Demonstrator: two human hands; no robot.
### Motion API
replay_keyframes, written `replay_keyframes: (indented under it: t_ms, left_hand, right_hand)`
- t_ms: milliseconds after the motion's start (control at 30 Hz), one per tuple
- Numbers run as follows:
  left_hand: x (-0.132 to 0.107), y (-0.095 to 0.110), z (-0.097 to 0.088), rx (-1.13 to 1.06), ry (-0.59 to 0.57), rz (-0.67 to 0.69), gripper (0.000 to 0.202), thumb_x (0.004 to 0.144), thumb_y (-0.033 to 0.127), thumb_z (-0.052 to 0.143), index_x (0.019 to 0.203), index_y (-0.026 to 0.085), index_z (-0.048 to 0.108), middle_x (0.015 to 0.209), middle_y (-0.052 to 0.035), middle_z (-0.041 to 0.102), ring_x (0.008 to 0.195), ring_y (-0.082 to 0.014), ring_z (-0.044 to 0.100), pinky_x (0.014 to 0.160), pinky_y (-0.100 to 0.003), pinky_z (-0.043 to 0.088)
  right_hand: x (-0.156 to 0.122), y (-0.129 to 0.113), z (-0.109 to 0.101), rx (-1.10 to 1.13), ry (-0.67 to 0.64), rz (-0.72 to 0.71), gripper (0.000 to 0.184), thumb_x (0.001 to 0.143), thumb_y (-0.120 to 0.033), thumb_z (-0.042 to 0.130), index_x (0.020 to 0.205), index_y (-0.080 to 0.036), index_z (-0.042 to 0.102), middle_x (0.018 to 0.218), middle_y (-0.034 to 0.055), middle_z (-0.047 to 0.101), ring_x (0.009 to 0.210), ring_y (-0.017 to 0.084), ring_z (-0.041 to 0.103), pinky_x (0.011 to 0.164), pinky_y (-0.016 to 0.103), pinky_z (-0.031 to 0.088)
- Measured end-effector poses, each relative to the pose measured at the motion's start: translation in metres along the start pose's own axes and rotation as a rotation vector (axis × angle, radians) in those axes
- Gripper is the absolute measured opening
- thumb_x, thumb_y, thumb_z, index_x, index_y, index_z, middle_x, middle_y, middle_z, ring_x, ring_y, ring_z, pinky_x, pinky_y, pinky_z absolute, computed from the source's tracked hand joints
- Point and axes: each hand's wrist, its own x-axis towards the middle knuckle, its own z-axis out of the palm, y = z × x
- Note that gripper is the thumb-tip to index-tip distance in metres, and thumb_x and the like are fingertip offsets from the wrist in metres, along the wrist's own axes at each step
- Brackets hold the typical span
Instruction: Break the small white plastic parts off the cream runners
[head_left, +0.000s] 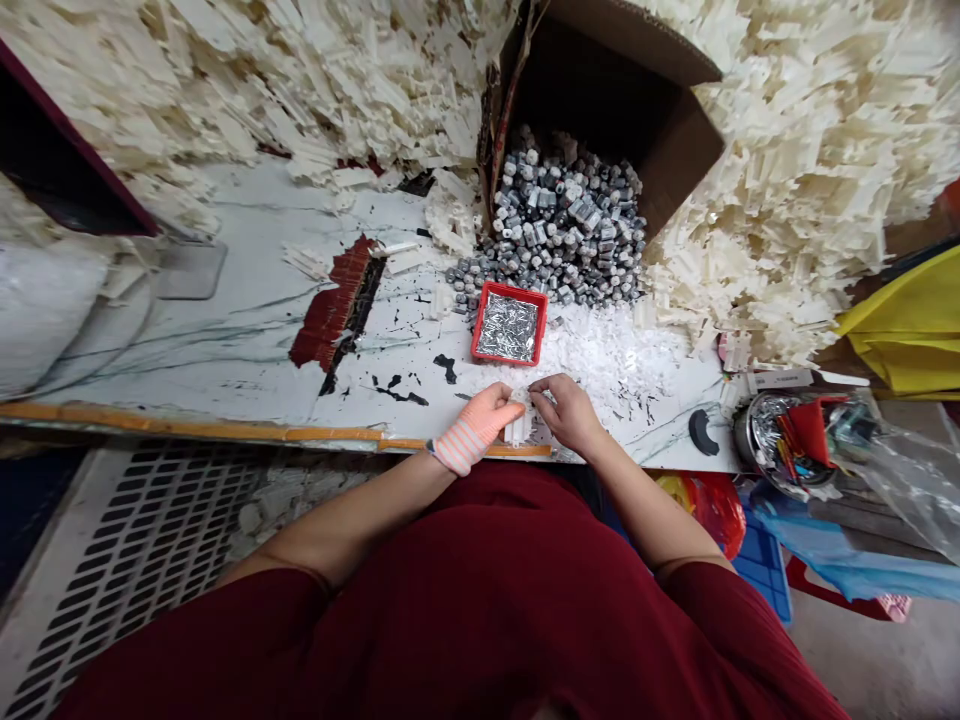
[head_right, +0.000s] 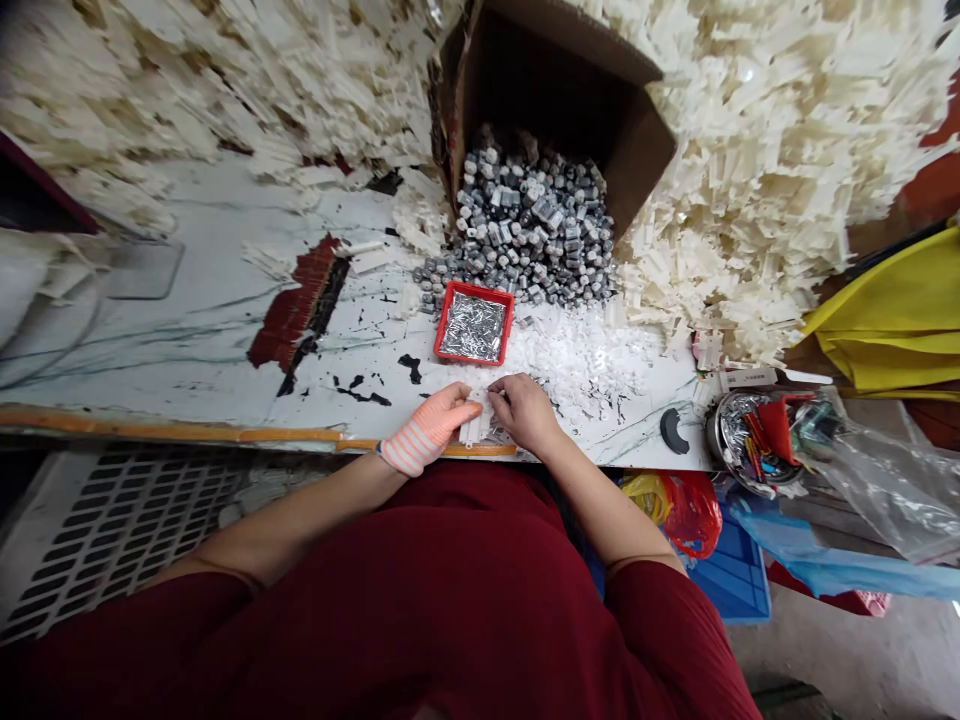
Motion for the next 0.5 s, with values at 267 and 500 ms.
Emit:
replay_keyframes:
  t_ms: [267, 500]
  left_hand:
    - [-0.001, 0.003, 0.000, -0.063, -0.024, -0.015, 0.021, 0.071, 0.029, 0.063, 0.071, 0.019, 0.045, 0.051, 0.0085, 0.039, 0.042, -0.0066, 0.038, 0.041, -0.020, 0.028]
    - [0.004, -0.001, -0.009, -0.064, -0.013, -0.039, 0.019, 0.068, 0.029, 0.062, 0.074, 0.019, 0.047, 0.050, 0.0092, 0.036, 0.041, -0.0068, 0.036, 0.040, -0.019, 0.030]
  right_hand:
    - [0.003, 0.002, 0.001, -0.004, -0.025, -0.008, 0.012, 0.084, -0.025, 0.057, 0.085, -0.020, 0.068, 0.090, 0.0074, 0.070, 0.092, 0.021, 0.061, 0.085, 0.036, 0.046]
    - [0.017, 0.034, -0.019, -0.080, -0.112, 0.242, 0.018, 0.081, -0.023, 0.058, 0.099, -0.019, 0.063, 0.088, 0.0044, 0.070, 0.080, 0.017, 0.063, 0.073, 0.028, 0.047]
